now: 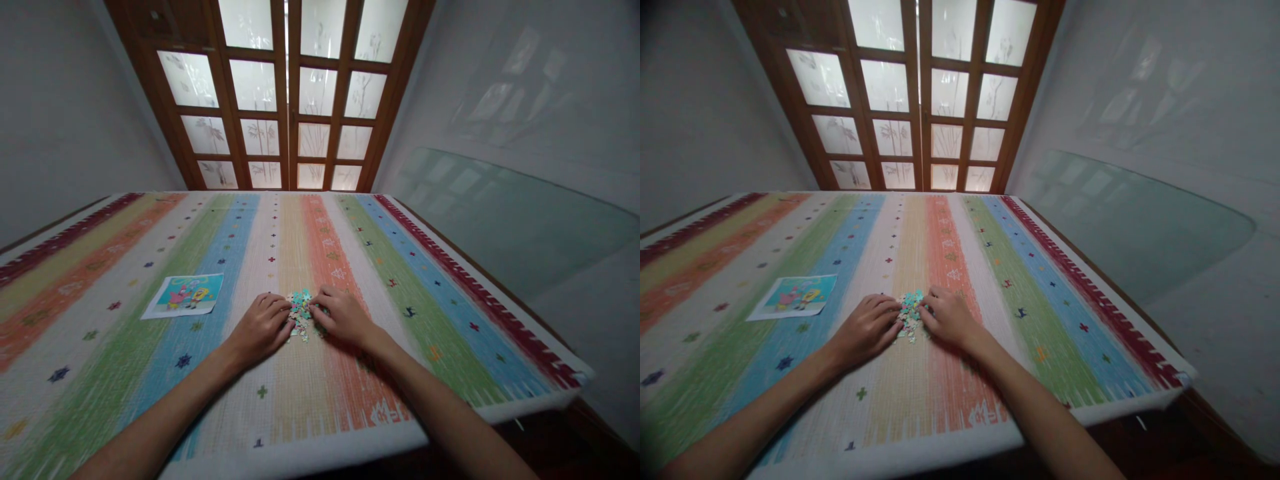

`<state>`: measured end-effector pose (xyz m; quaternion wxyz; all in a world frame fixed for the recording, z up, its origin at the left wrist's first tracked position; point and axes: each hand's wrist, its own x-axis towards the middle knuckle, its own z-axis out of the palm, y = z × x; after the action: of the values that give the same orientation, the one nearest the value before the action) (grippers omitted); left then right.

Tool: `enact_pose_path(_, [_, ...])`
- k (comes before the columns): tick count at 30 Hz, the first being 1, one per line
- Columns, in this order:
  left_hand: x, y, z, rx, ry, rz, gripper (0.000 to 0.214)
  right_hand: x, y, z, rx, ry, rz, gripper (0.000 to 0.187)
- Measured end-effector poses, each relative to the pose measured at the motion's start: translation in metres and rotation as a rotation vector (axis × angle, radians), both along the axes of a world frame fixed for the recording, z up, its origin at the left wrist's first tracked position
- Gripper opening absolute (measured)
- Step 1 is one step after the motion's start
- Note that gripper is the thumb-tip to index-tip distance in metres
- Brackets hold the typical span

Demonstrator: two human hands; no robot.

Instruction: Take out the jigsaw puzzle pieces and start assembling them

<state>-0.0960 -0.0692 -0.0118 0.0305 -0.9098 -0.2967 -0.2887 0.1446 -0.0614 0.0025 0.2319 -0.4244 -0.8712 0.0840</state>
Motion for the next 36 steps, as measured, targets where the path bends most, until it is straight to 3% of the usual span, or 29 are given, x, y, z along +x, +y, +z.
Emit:
enact_pose_path(15, [-0.003,0.004,0.002,0.102,0.137,-0.080,0.028,-0.013,-0.011,0.001,-0.015,0.043,0.110,0.015])
enact_pose_path(25, [0.005,-0.004,0.015,-0.247,-0.264,-0.057,0.024,-0.008,-0.007,0.011,-0.211,0.371,0.095,0.015])
enact_pose_path(30, [0.001,-0.002,0.017,-0.402,-0.308,0.004,0.028,0.001,-0.001,0.009,-0.117,0.341,0.082,0.013])
enact_pose_path(36, [-0.002,0.006,0.009,-0.426,-0.287,0.068,0.021,0.010,0.005,0.003,-0.001,0.206,0.186,0.014])
